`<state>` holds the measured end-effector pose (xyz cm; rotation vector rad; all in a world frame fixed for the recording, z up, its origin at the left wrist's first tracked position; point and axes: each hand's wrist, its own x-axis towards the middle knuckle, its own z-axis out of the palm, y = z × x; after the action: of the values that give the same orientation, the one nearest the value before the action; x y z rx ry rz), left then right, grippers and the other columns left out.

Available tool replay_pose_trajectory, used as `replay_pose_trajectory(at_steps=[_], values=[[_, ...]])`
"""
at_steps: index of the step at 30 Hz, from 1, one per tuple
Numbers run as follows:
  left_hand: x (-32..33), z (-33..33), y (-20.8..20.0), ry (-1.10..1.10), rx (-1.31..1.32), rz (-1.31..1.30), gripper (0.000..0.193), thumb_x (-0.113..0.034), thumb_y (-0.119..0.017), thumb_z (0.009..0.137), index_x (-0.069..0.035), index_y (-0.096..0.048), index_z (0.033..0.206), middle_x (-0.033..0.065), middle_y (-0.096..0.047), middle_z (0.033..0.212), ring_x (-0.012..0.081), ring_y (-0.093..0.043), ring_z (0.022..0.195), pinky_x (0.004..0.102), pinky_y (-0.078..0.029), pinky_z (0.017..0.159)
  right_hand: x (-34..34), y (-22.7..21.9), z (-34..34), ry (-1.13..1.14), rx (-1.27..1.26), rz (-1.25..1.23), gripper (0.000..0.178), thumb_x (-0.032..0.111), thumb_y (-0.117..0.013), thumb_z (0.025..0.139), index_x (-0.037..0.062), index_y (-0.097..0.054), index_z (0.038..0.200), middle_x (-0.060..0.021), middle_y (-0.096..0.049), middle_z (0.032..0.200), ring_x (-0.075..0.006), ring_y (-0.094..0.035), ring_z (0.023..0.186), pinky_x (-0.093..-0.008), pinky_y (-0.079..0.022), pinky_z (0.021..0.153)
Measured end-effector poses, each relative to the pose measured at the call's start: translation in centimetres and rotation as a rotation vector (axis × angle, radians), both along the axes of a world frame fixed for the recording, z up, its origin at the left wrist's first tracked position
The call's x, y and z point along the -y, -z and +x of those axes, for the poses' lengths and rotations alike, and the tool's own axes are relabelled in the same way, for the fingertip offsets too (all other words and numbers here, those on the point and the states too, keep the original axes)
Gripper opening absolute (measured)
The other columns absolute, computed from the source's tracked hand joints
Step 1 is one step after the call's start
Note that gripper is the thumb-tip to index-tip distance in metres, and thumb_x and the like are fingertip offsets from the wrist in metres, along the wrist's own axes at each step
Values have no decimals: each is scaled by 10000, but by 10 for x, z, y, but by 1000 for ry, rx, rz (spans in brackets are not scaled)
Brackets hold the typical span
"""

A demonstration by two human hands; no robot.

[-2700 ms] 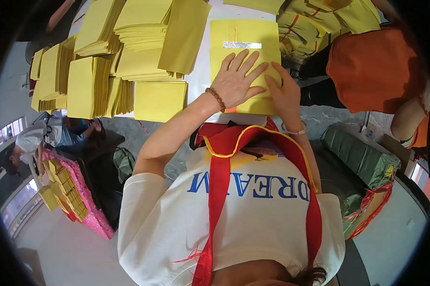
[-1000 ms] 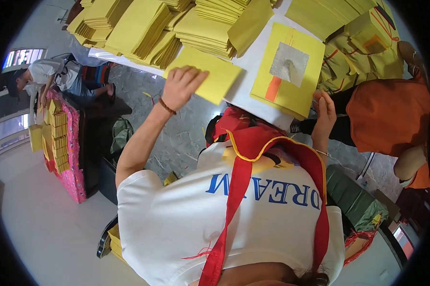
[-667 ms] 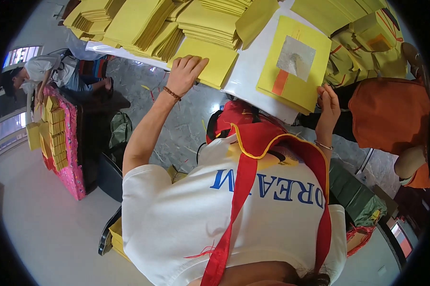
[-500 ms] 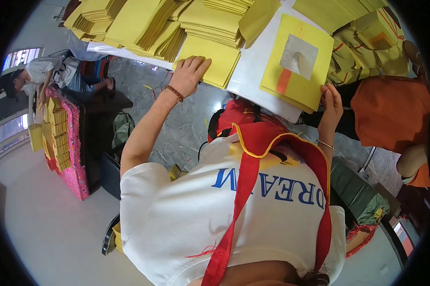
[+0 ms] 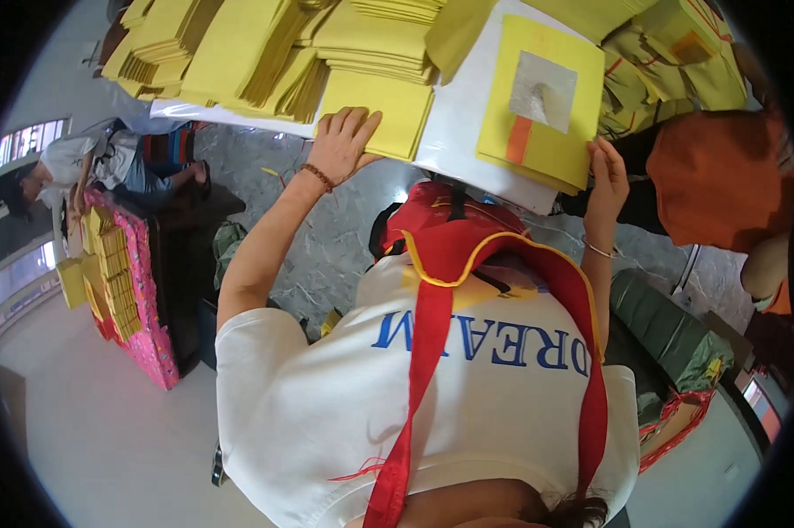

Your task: Folding sheets of yellow joss paper and stacking them on a table.

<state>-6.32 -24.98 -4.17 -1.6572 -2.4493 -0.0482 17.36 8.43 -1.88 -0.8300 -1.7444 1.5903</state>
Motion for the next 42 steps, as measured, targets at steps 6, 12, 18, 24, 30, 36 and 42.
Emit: replay_pose_trajectory(at_steps=[6,12,18,24,30,36,42], values=[[-2,0,-28,49,50,-68,627,-494,-564,787,-105,-439,1262,91,-462,1198,255,-421,1124,413,-345,897,7,-16,0,-220,256,864,268,184,-651,781,77,-636,1027,-88,-605,1107,-302,-507,1115,-379,-387,944],[-36,9,-44,151,56,171,366,-301,-635,786,-93,-576,1081,84,-529,1135,276,-482,1041,404,-386,842,4,-8,3,-304,246,845,232,197,-658,768,102,-653,980,-64,-571,1166,-312,-444,1179,-405,-361,977],[-127,62,-61,393,331,355,290,-163,-645,748,-70,-592,1017,91,-554,1059,277,-510,972,386,-408,795,5,-4,3,-299,253,772,233,210,-650,779,98,-650,984,-73,-550,1187,-310,-407,1211,-400,-339,998],[-143,58,-52,494,337,229,287,-129,-645,744,-50,-591,1015,83,-575,964,254,-536,906,348,-451,770,2,-6,7,-322,255,699,280,238,-647,788,89,-633,1024,-81,-538,1206,-300,-385,1234,-392,-322,1014],[-147,53,-52,486,388,250,216,-94,-623,784,-35,-604,991,108,-595,914,271,-561,835,353,-477,729,-3,-21,13,-428,258,568,423,277,-683,756,75,-588,1116,-83,-511,1269,-289,-346,1279,-387,-300,1039],[-152,49,-62,418,524,192,151,-130,-551,842,-32,-612,939,105,-591,870,267,-550,842,348,-474,750,-8,-19,14,-487,308,599,495,272,-711,724,71,-566,1153,-86,-494,1295,-290,-324,1299,-388,-289,1050],[-158,44,-67,386,631,186,154,-145,-543,859,-5,-597,892,145,-582,832,311,-551,807,382,-459,712,-7,-24,13,-479,330,678,498,302,-703,725,88,-570,1154,-79,-502,1280,-288,-347,1282,-390,-315,1032]])
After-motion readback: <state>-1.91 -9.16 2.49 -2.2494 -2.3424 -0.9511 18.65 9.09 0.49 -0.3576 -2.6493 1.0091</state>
